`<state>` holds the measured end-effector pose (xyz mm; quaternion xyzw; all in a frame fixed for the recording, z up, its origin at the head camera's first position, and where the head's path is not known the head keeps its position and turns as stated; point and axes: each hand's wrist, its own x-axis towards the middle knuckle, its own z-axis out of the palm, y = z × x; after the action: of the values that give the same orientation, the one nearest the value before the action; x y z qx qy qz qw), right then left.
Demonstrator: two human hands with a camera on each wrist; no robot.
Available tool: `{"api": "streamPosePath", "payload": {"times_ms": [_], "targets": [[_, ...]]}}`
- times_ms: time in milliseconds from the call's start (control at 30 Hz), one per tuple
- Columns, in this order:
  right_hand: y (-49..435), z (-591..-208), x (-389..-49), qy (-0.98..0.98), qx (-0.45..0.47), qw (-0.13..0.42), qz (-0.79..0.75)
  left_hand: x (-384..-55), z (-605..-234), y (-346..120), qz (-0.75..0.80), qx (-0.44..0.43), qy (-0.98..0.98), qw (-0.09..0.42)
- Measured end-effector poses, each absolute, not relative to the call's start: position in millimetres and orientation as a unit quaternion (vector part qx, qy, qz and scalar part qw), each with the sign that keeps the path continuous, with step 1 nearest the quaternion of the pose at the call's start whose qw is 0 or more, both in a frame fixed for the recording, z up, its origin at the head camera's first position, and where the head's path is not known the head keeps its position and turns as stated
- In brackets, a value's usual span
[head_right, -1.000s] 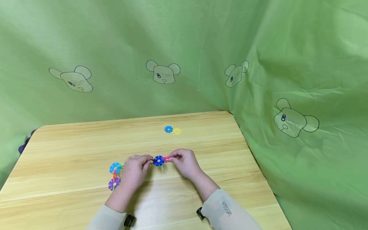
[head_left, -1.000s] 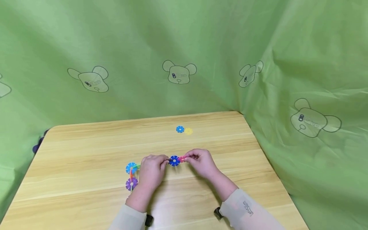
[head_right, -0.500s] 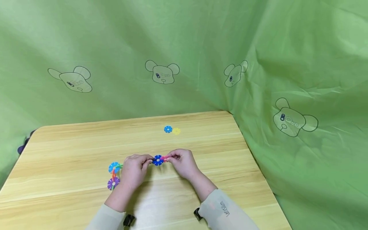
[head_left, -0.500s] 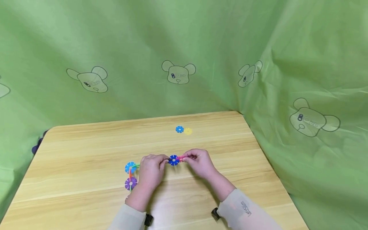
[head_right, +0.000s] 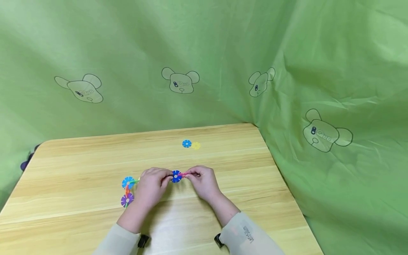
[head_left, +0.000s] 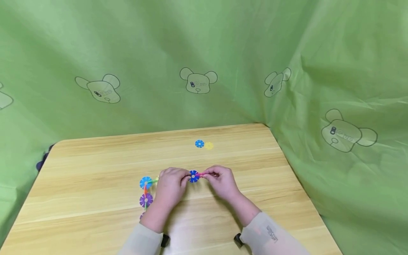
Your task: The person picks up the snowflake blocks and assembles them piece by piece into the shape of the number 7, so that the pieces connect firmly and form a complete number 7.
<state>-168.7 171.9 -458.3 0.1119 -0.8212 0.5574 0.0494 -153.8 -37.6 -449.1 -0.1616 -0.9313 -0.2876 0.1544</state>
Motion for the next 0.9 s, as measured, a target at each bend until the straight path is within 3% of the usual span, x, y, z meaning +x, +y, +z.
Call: {"api": "streamPosePath", "payload": {"times_ms": [267, 567, 800, 900], "targets": [[162, -461, -166, -0.805, 0.141, 0.076, 0.571, -158, -450, -28, -0.274, -0.193, -0.926, 0.175], [166, -459, -179, -0.822, 0.146, -0.005, 0.55, -153, -453, -42, -0.264, -0.18, -0.935, 0.155], [197, -447, -223, -0.896, 0.136, 0.086, 0.413, -156, -454, -44, -0.265, -0.178, -0.934, 0.158], [208, -448, -243, -0.917, 0.118, 0.101, 0.368, -157, -456, -41, -0.269, -0.175, -0.935, 0.154]]}}
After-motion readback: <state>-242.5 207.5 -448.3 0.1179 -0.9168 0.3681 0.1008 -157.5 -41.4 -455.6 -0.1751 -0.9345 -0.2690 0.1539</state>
